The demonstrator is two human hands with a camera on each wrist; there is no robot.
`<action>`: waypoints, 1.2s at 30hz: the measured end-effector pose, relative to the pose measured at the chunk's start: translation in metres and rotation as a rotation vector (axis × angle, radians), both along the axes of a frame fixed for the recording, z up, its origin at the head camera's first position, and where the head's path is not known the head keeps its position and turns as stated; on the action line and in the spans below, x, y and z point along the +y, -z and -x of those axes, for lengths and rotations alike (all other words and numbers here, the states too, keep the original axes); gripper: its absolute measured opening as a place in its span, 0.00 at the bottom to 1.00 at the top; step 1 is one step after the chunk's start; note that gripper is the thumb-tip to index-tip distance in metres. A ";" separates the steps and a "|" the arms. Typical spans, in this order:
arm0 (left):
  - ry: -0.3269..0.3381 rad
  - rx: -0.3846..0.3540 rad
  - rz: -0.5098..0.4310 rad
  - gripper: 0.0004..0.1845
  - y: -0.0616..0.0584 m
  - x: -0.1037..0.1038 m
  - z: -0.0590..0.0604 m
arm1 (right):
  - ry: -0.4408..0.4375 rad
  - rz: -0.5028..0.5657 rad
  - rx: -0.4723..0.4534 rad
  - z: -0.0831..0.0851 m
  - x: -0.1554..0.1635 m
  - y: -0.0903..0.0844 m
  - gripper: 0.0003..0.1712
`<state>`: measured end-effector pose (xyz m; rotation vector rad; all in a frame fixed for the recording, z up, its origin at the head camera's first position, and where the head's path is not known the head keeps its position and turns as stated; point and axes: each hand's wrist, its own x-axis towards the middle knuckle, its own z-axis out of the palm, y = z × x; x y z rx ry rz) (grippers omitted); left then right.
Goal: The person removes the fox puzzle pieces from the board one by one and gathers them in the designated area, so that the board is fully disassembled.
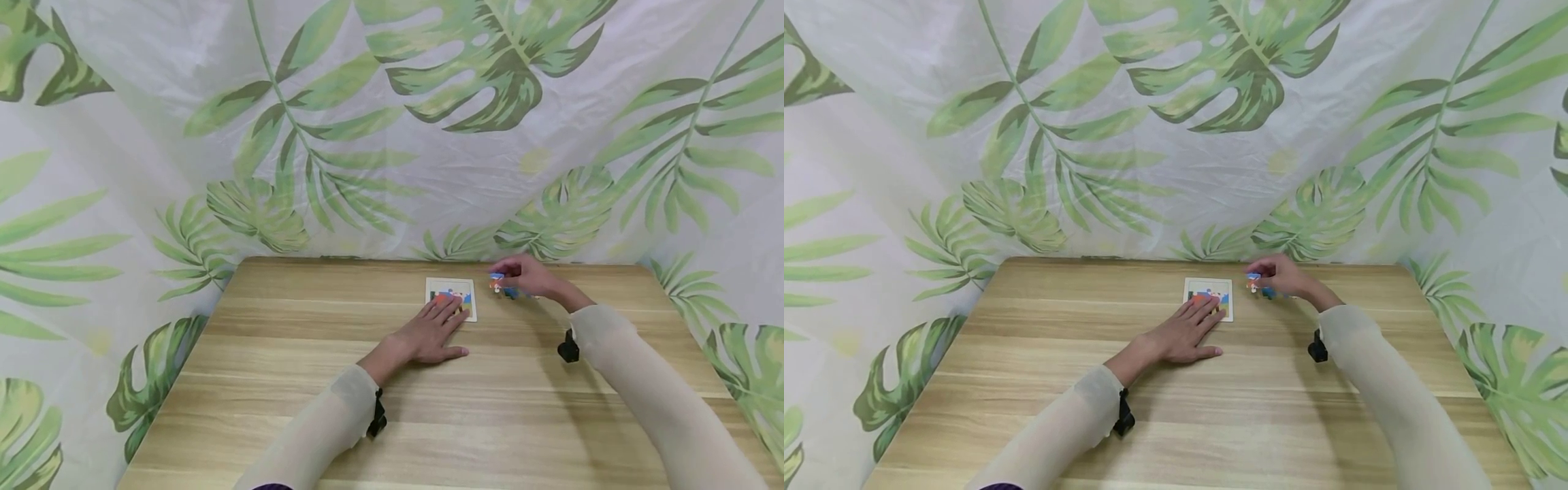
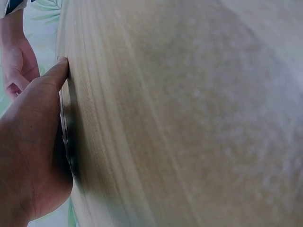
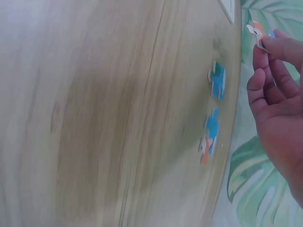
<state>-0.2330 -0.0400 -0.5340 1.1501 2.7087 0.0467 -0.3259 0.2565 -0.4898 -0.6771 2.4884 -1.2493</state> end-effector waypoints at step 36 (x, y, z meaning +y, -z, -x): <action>-0.014 -0.031 -0.021 0.45 0.005 0.000 0.000 | 0.029 -0.078 0.056 -0.025 0.077 -0.007 0.17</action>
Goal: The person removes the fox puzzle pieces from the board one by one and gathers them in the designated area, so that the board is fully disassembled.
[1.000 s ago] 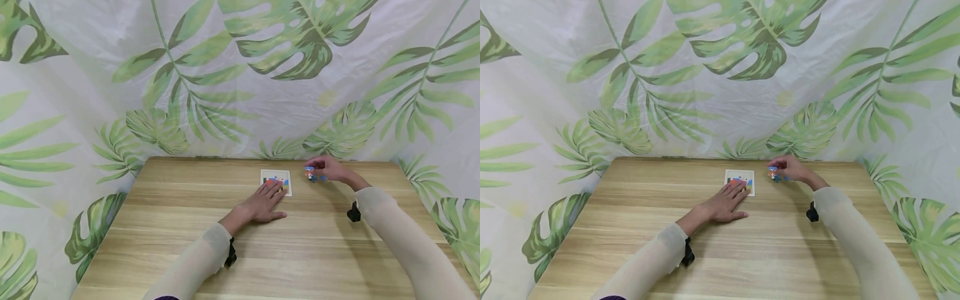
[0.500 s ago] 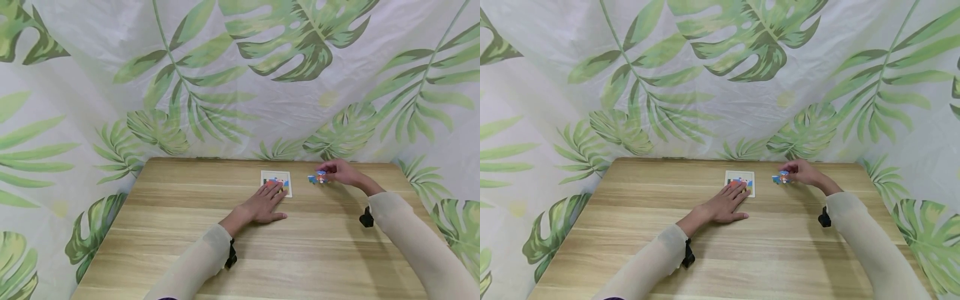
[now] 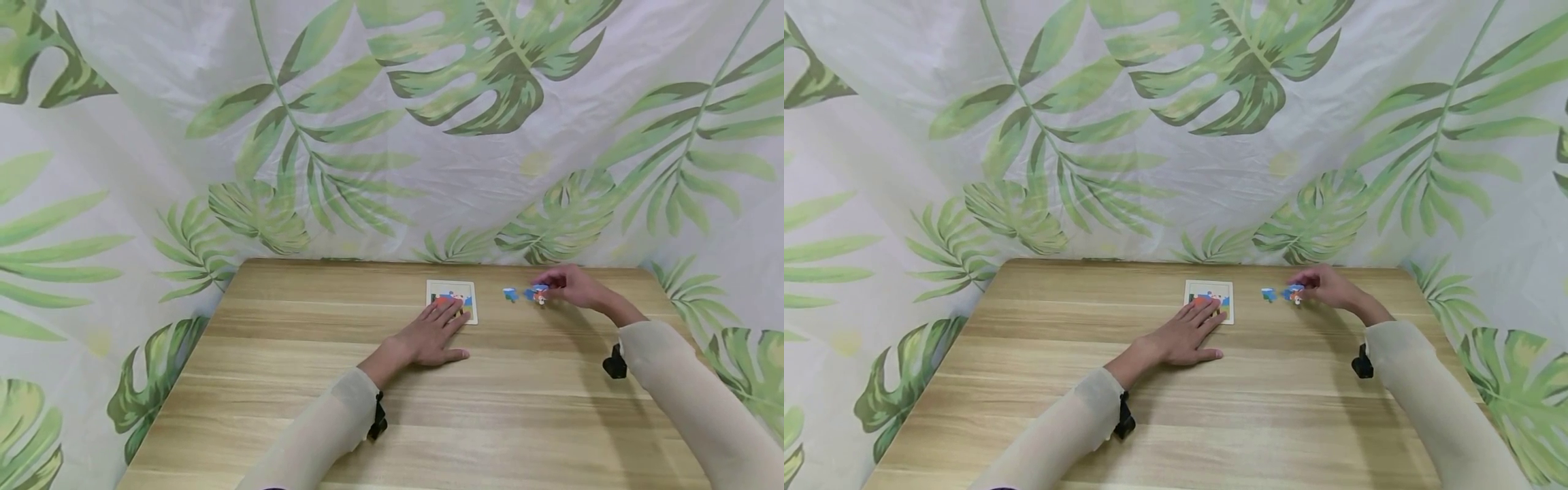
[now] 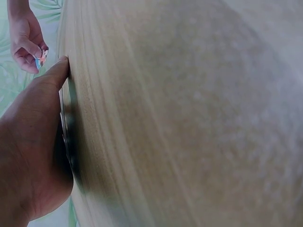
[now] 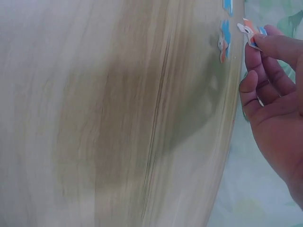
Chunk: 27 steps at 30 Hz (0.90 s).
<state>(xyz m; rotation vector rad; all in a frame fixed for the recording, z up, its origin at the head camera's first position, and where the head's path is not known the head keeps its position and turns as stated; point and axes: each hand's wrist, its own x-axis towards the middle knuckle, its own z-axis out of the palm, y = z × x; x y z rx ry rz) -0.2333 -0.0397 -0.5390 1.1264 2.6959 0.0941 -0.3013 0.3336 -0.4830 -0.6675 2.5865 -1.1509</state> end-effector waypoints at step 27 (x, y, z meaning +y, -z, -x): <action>-0.001 -0.028 -0.016 0.46 0.006 0.000 0.004 | 0.056 -0.064 0.010 0.000 0.028 0.015 0.16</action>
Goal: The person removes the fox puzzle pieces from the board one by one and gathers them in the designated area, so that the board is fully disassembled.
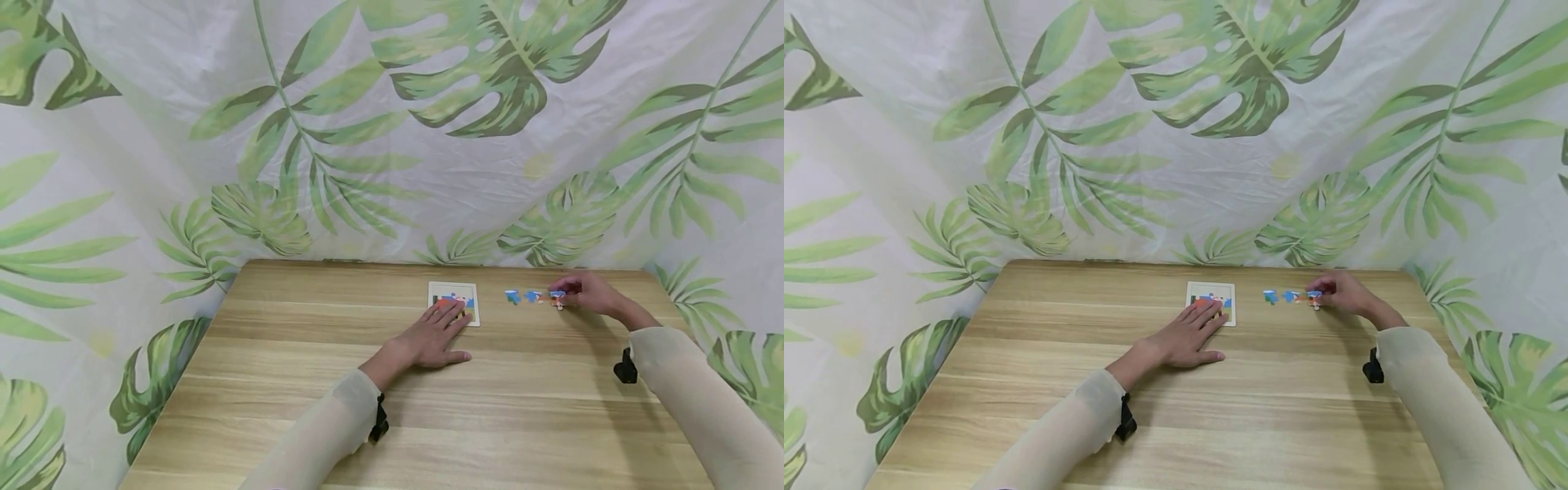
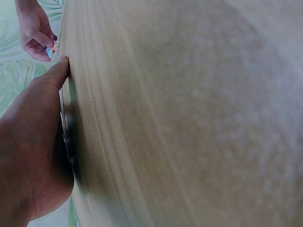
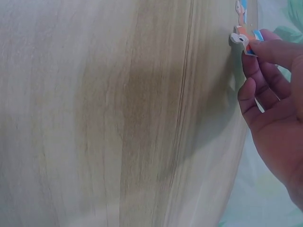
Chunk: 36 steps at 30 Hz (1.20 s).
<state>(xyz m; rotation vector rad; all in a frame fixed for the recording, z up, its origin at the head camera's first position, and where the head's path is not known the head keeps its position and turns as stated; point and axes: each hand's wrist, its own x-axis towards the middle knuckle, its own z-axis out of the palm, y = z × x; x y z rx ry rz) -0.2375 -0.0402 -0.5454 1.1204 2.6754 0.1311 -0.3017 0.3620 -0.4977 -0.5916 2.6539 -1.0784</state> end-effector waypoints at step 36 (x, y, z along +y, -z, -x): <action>0.013 0.033 0.020 0.46 -0.016 -0.002 -0.008 | -0.027 -0.135 0.150 0.001 -0.001 0.008 0.10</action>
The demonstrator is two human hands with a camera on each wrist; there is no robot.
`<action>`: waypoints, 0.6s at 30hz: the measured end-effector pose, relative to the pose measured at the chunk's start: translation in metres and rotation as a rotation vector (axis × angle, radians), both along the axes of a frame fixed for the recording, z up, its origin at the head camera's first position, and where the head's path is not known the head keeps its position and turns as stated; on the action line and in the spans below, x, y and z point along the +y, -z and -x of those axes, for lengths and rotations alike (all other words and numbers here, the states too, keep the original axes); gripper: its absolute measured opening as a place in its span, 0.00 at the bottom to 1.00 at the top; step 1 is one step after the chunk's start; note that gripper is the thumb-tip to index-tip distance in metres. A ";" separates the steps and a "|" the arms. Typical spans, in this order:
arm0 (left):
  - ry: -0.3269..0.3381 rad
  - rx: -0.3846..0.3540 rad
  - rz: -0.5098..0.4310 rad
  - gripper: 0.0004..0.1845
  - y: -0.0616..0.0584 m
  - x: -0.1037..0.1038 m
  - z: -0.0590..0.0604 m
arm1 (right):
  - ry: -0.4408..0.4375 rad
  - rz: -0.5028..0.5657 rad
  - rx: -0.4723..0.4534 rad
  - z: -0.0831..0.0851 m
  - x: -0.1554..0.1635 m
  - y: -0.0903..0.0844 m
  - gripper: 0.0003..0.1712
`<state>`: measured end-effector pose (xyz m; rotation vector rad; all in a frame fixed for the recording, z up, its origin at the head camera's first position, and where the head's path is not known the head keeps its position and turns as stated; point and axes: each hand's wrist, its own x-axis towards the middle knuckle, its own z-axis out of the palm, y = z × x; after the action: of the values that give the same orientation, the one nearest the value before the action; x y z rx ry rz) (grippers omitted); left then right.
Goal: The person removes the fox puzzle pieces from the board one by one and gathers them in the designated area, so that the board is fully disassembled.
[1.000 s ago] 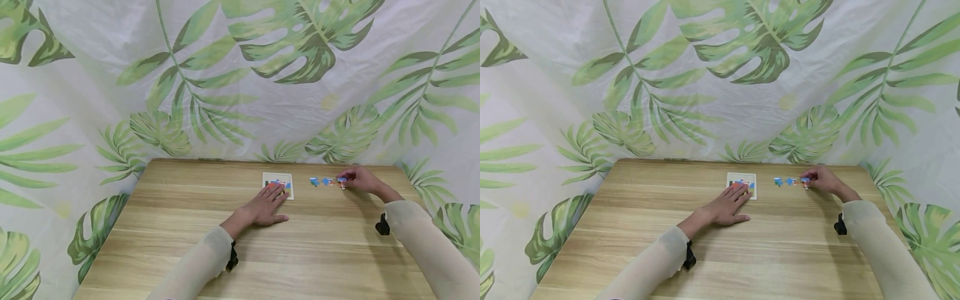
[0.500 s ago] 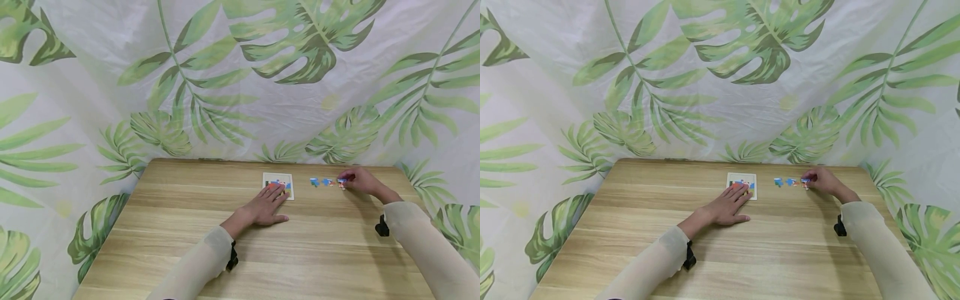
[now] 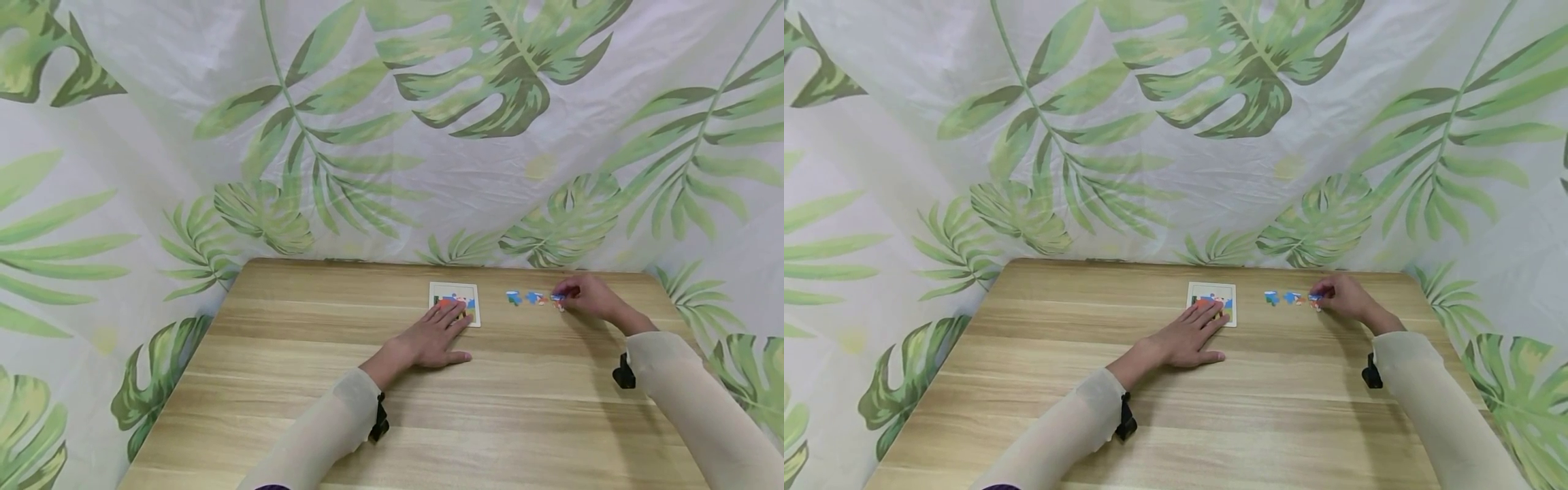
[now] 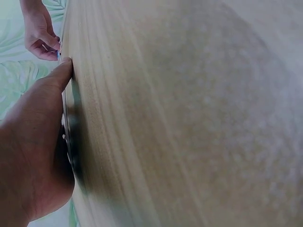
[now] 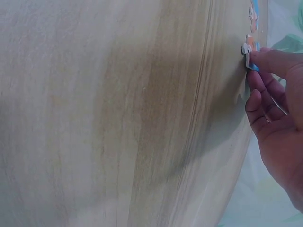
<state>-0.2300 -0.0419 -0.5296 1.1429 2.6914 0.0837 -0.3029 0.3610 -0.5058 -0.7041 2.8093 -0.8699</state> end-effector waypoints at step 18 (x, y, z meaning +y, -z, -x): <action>0.003 -0.002 -0.007 0.46 0.000 0.002 0.001 | 0.012 -0.051 0.090 -0.002 -0.007 -0.003 0.06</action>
<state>-0.2314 -0.0400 -0.5294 1.1488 2.6896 0.0931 -0.3008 0.3540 -0.5027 -0.7370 2.9060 -0.7850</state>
